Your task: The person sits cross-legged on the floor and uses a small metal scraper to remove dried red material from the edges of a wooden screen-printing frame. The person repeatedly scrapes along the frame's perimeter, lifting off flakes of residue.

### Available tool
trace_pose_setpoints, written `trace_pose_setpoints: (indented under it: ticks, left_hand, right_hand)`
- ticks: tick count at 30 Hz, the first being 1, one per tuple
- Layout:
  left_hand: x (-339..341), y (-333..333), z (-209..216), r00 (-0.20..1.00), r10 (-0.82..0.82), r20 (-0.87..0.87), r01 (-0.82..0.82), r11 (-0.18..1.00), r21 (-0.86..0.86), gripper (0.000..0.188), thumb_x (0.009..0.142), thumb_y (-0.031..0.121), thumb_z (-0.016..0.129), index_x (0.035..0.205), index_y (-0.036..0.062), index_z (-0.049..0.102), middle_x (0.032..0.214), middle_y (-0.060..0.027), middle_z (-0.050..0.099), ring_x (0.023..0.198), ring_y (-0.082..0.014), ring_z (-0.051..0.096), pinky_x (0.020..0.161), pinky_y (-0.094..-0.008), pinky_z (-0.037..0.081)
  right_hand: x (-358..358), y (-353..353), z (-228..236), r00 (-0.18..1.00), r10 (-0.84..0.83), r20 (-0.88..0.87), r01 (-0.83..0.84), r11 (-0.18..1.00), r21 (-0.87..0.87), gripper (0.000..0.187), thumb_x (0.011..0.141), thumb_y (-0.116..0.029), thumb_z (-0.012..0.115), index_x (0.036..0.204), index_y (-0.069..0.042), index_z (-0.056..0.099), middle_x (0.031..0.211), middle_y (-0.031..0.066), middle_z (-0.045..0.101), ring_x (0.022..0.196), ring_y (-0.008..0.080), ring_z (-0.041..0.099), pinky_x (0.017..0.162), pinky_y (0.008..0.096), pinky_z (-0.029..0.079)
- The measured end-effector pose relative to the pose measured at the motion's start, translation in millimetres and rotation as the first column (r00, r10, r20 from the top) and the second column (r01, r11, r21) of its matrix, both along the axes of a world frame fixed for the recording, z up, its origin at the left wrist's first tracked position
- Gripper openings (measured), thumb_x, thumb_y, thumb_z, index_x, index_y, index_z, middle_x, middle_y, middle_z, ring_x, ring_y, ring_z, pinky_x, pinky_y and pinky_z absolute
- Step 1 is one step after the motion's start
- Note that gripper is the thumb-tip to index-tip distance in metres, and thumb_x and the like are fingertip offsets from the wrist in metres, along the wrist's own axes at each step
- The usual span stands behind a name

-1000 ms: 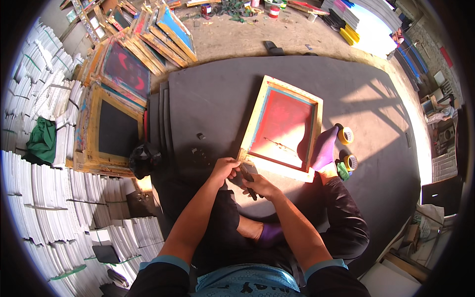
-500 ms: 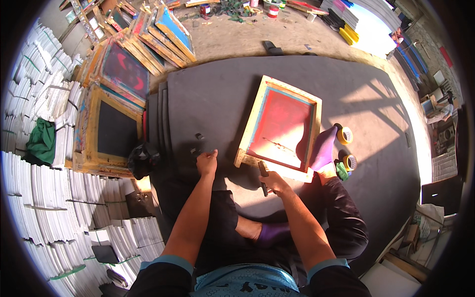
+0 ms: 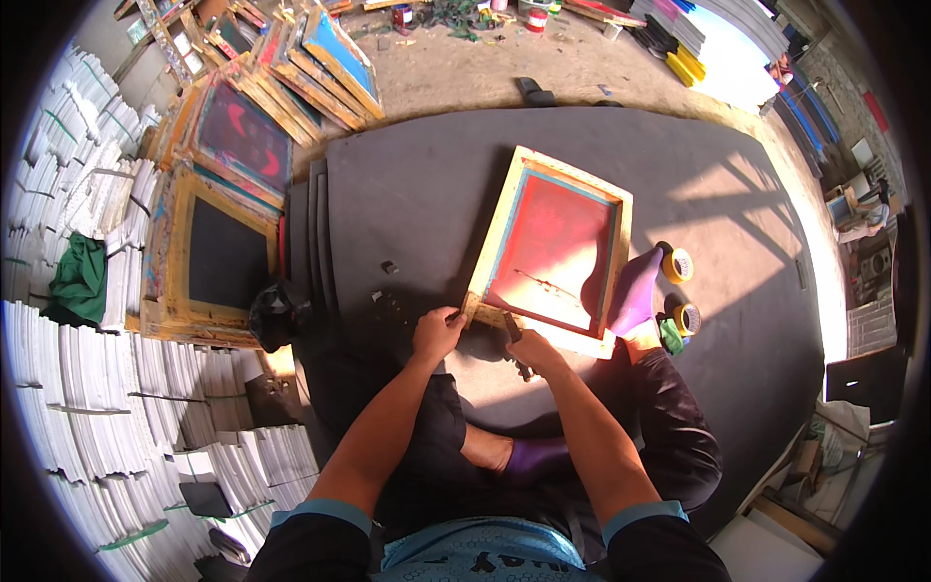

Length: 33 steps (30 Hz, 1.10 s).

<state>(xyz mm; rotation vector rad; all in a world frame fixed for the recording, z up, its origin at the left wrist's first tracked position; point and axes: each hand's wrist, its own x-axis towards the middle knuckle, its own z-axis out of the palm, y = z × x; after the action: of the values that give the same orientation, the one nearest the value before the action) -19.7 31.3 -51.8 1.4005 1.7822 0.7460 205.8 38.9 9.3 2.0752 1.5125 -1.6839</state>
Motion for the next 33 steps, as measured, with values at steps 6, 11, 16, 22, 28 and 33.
trace_pose_setpoints:
  ticks: [6, 11, 16, 22, 28, 33]
  left_hand:
    - [2, 4, -1, 1.000, 0.005, -0.007, -0.005, 1.000, 0.009, 0.031, 0.090, 0.036, 0.071, 0.106, 0.0104, 0.077, 0.093, -0.0138, 0.076, 0.089, -0.0327, 0.074, 0.079, -0.0424, 0.058]
    - [6, 7, 14, 0.999, 0.008, -0.048, -0.011, 0.998, -0.062, 0.033, 0.090, 0.037, 0.070, 0.105, 0.0089, 0.077, 0.092, -0.0134, 0.076, 0.088, -0.0332, 0.074, 0.077, -0.0431, 0.058]
    - [8, 7, 11, 0.996, -0.026, -0.091, 0.023, 0.999, -0.039, 0.035, 0.089, 0.038, 0.070, 0.102, 0.0061, 0.076, 0.090, -0.0135, 0.076, 0.086, -0.0334, 0.074, 0.076, -0.0445, 0.058]
    - [10, 8, 20, 0.996, -0.037, -0.076, 0.029, 0.994, -0.110, 0.035, 0.090, 0.039, 0.070, 0.097, 0.0054, 0.076, 0.087, -0.0143, 0.075, 0.083, -0.0339, 0.074, 0.074, -0.0443, 0.057]
    - [7, 7, 24, 0.998, -0.040, -0.051, 0.033, 0.990, -0.137, 0.036, 0.090, 0.039, 0.070, 0.095, 0.0042, 0.075, 0.087, -0.0147, 0.076, 0.082, -0.0340, 0.074, 0.073, -0.0440, 0.057]
    - [1, 2, 10, 1.000, 0.008, -0.023, -0.008, 1.000, -0.008, 0.038, 0.089, 0.037, 0.072, 0.106, 0.0029, 0.076, 0.089, -0.0160, 0.076, 0.086, -0.0312, 0.075, 0.077, -0.0391, 0.058]
  right_hand:
    - [-8, -1, 4, 0.996, 0.003, 0.088, -0.009, 0.997, 0.075, 0.023, 0.088, -0.013, 0.056, 0.092, 0.009, 0.062, 0.069, 0.0164, 0.065, 0.055, 0.0269, 0.067, 0.050, 0.0415, 0.054]
    - [-23, -10, 12, 0.988, -0.031, 0.150, 0.000, 0.979, 0.203, 0.021, 0.083, -0.004, 0.053, 0.093, 0.011, 0.063, 0.065, 0.0180, 0.066, 0.051, 0.0273, 0.067, 0.045, 0.0392, 0.053]
    - [-25, -16, -16, 0.971, -0.078, 0.225, 0.026, 0.974, 0.225, 0.033, 0.087, -0.016, 0.065, 0.111, 0.005, 0.070, 0.099, 0.0276, 0.073, 0.093, 0.0399, 0.073, 0.080, 0.0471, 0.059]
    - [-31, -19, -2, 0.955, -0.074, 0.287, 0.007, 0.974, 0.227, 0.044, 0.087, -0.020, 0.068, 0.127, -0.001, 0.064, 0.117, 0.0258, 0.070, 0.112, 0.0409, 0.068, 0.096, 0.0478, 0.054]
    - [-32, -30, -7, 0.956, -0.127, 0.266, 0.060, 0.967, 0.246, 0.044, 0.089, -0.017, 0.060, 0.131, -0.004, 0.060, 0.116, 0.0266, 0.070, 0.112, 0.0416, 0.068, 0.097, 0.0491, 0.053]
    - [-34, -41, -26, 0.952, -0.181, 0.245, 0.095, 0.941, 0.326, 0.049, 0.088, -0.016, 0.059, 0.136, -0.005, 0.056, 0.109, 0.0256, 0.072, 0.106, 0.0420, 0.069, 0.096, 0.0498, 0.053]
